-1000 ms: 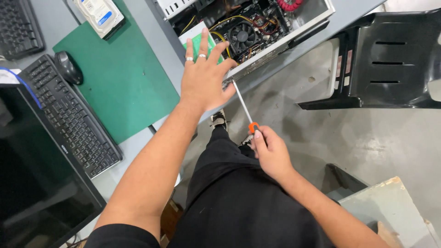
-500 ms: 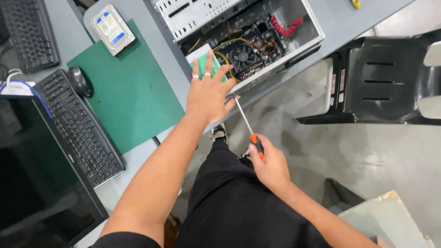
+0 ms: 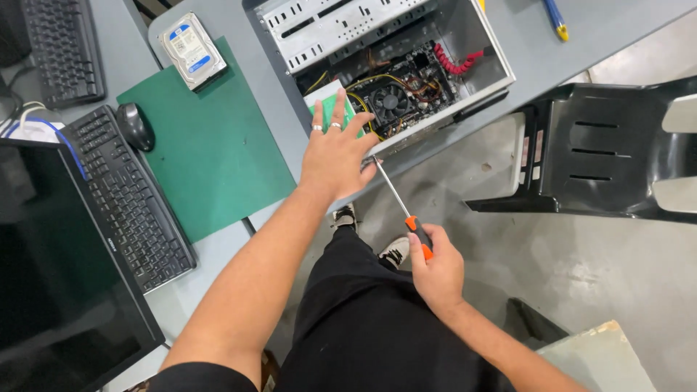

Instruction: The person uses a screwdriver to remove screws from the back of a PC tower, removes the side panel, and inspects the internal components.

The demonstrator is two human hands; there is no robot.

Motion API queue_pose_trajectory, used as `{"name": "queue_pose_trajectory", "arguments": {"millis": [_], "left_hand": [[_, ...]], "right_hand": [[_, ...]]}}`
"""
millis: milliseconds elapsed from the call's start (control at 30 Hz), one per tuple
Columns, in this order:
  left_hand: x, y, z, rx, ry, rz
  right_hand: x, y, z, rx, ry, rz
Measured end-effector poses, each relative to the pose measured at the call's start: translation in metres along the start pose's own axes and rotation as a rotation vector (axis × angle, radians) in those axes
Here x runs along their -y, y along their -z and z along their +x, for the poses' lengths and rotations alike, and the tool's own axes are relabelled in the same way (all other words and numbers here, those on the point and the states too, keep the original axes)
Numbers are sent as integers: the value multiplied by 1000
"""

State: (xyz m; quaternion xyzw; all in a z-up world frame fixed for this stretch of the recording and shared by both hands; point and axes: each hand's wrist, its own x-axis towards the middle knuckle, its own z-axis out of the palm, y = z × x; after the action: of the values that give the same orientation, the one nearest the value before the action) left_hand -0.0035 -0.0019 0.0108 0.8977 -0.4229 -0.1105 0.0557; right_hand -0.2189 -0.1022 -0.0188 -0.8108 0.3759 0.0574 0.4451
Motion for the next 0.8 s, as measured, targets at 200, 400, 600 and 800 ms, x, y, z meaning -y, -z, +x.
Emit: {"name": "queue_pose_trajectory", "arguments": {"millis": [200,400,600,800], "left_hand": [[-9,-5,-17,-208,6,-79],[-84,-25,-68,295,527,-871],[-106,-74,-70,371,461,-1408],[-104,-50,-76,372,468,-1546]], "right_hand": [[-7,5,-4,146,-9,270],[-9,11,2,89,192,274],[-11,11,-9,132,39,686],[-45,-7,-7,725,-450,1247]]}}
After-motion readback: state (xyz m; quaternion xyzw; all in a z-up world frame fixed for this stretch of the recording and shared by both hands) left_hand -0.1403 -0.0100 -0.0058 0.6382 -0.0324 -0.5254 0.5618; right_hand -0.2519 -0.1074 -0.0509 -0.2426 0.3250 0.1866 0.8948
